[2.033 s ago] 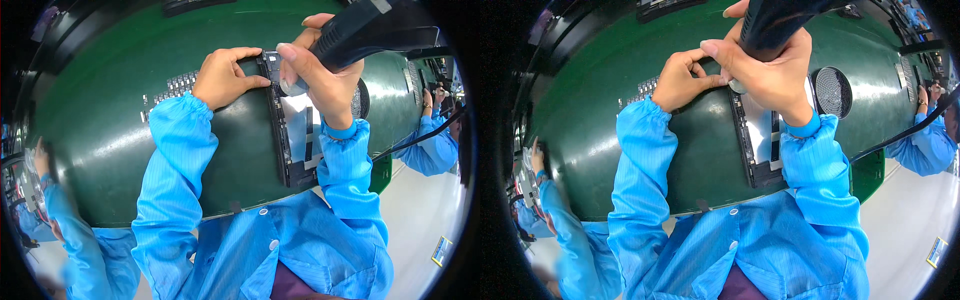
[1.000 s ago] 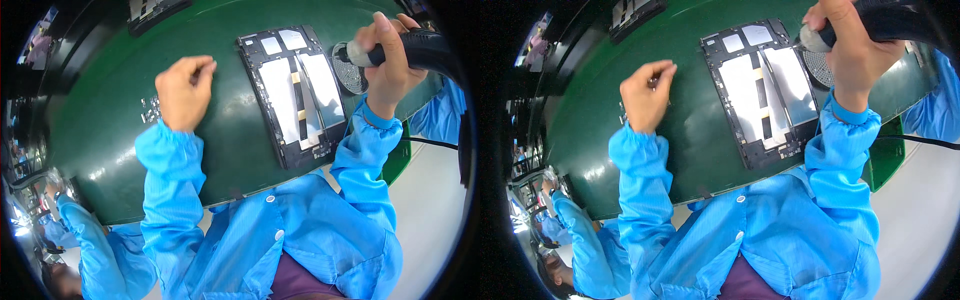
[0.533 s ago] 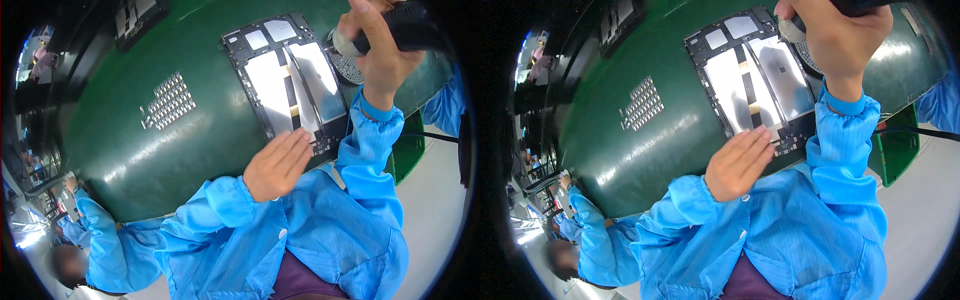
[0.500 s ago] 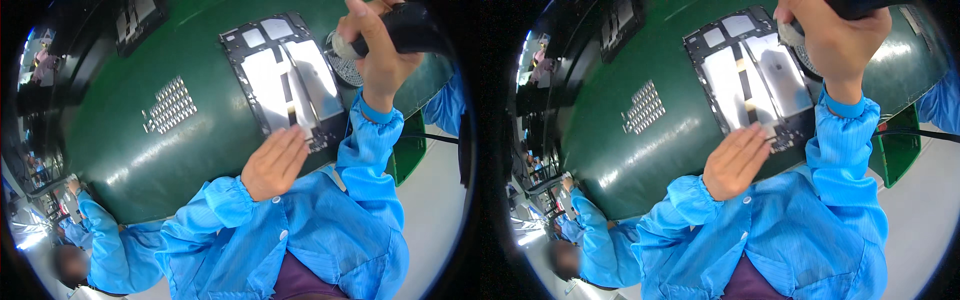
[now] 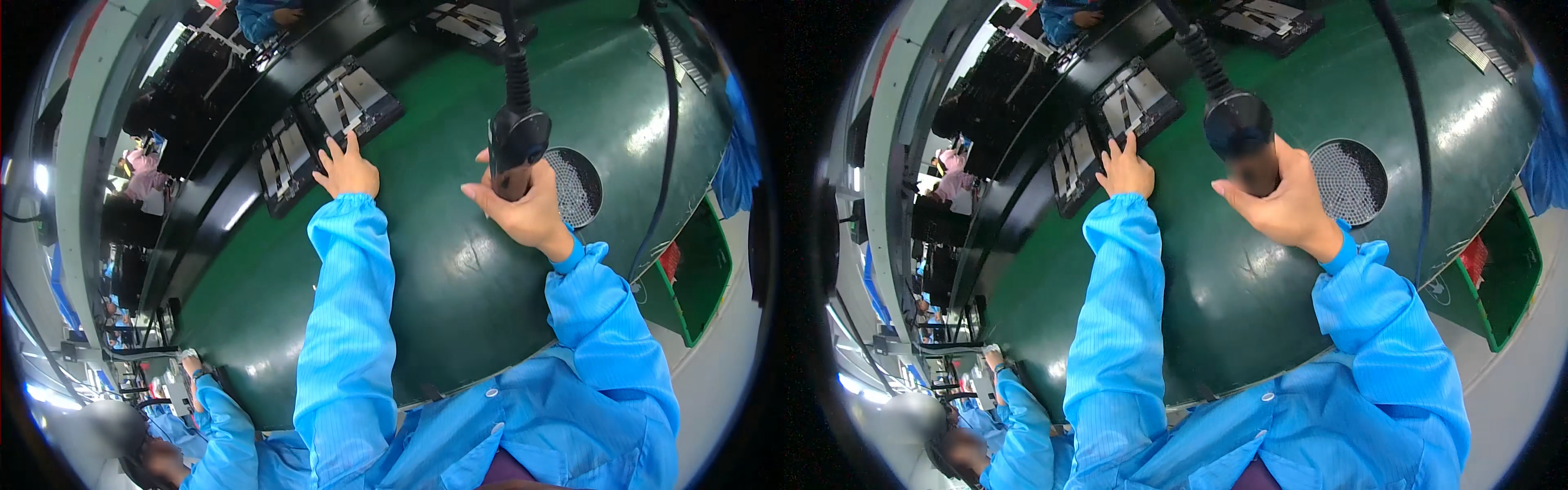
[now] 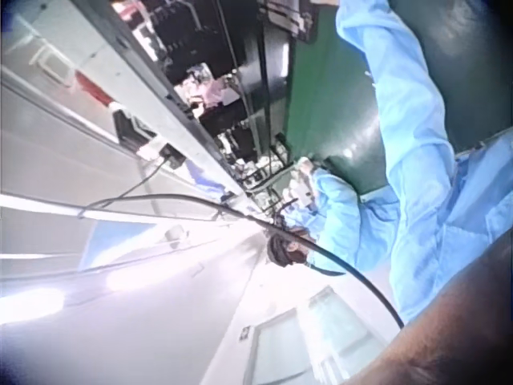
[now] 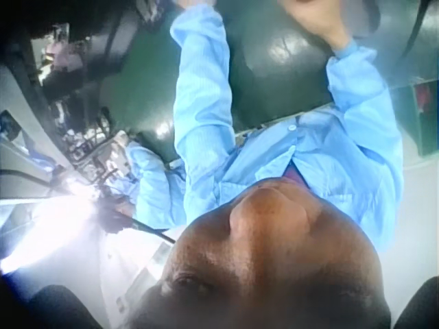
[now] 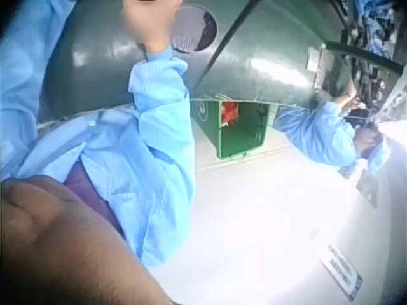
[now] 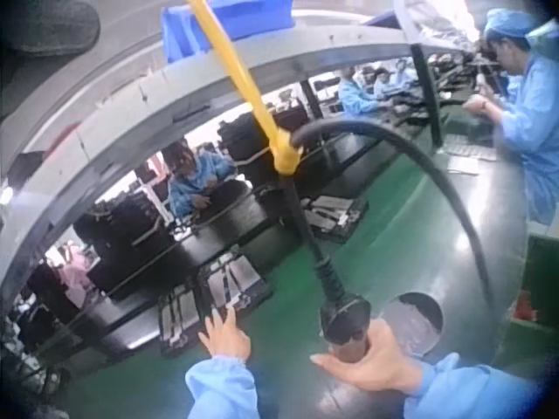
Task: Repairing an electronic device tablet by applying heat to components and manipulating the frame on an assembly line.
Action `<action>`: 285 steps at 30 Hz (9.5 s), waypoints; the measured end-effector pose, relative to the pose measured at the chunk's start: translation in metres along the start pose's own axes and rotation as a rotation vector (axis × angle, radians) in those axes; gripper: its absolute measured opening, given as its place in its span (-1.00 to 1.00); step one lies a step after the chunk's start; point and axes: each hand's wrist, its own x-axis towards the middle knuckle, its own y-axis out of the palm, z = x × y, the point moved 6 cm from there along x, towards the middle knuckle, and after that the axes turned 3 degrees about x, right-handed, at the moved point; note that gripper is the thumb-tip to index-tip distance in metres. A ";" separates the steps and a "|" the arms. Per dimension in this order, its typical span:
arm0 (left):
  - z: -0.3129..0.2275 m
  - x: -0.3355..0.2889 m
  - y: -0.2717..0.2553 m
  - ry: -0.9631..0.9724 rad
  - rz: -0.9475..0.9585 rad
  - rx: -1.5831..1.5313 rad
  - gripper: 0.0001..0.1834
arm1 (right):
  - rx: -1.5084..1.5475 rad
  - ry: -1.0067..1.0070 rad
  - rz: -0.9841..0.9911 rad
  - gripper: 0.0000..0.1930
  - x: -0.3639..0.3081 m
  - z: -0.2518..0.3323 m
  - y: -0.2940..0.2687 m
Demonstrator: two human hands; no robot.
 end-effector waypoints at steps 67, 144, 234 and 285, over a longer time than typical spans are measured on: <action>-0.036 -0.268 -0.090 0.789 0.120 -0.906 -0.51 | -0.254 -0.060 -0.075 -0.66 0.013 0.008 -0.051; 0.028 -0.192 -0.039 -0.233 0.349 -1.334 -0.86 | -0.135 -0.320 -0.079 -0.66 0.023 0.037 -0.092; -0.004 -0.108 -0.017 0.197 0.630 -1.225 -0.05 | -0.065 -0.169 -0.159 -0.70 0.038 0.021 -0.077; 0.007 -0.108 -0.014 0.315 0.633 -1.299 -0.19 | 0.125 -0.189 0.356 -0.68 0.015 0.011 0.086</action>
